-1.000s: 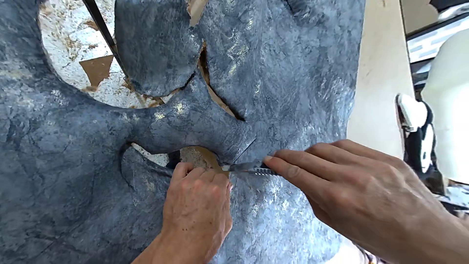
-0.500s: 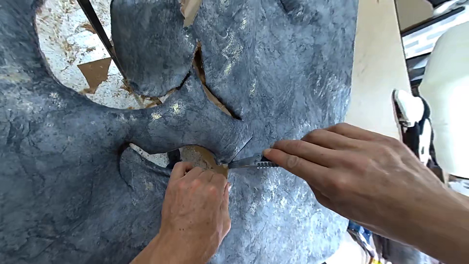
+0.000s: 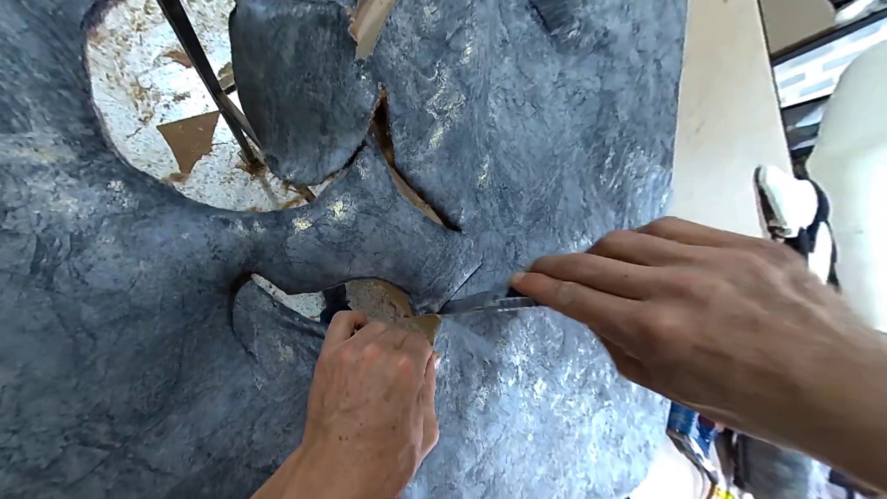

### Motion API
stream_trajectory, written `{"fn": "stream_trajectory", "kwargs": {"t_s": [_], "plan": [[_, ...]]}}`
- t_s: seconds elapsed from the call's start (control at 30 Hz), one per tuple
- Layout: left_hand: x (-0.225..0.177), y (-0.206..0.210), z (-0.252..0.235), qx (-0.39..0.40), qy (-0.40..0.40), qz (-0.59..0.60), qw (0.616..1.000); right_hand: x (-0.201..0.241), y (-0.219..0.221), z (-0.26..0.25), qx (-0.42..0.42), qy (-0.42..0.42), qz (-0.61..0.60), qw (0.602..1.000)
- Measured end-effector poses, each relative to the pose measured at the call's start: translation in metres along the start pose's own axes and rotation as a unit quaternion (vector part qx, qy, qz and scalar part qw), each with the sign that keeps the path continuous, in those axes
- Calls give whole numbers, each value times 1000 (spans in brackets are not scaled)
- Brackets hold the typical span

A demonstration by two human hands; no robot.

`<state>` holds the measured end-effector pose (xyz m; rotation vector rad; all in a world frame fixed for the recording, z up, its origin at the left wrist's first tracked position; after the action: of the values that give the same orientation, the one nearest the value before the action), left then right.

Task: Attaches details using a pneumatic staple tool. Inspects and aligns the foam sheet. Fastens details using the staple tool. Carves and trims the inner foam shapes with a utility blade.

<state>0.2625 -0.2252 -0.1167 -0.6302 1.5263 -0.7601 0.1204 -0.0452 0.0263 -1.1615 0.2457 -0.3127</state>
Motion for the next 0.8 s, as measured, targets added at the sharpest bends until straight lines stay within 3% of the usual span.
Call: {"fn": "stream_trajectory", "kwargs": {"t_s": [0.33,0.53,0.7,0.8], "plan": [[10,-11,16,19,19,6,1000,24,11,-5,-4,10,-7,1000],[14,-11,19,27,21,14,999,6,-1,5,8,7,4,1000],[27,-23,30,41,23,24,999,24,8,1,-12,12,-3,1000],[40,-36,35,88,36,22,995,46,9,1,-15,36,-10,999]]}}
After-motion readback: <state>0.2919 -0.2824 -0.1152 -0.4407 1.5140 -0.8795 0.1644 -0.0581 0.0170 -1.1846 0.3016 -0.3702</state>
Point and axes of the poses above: each hand's wrist, its own z-axis away from the middle knuckle, its own y-axis out of the palm, x = y × z, the point moved 1 cm from there along -z, towards the middle knuckle, and after that the axes turned 3 degrees about -z, right-handed, at the moved point
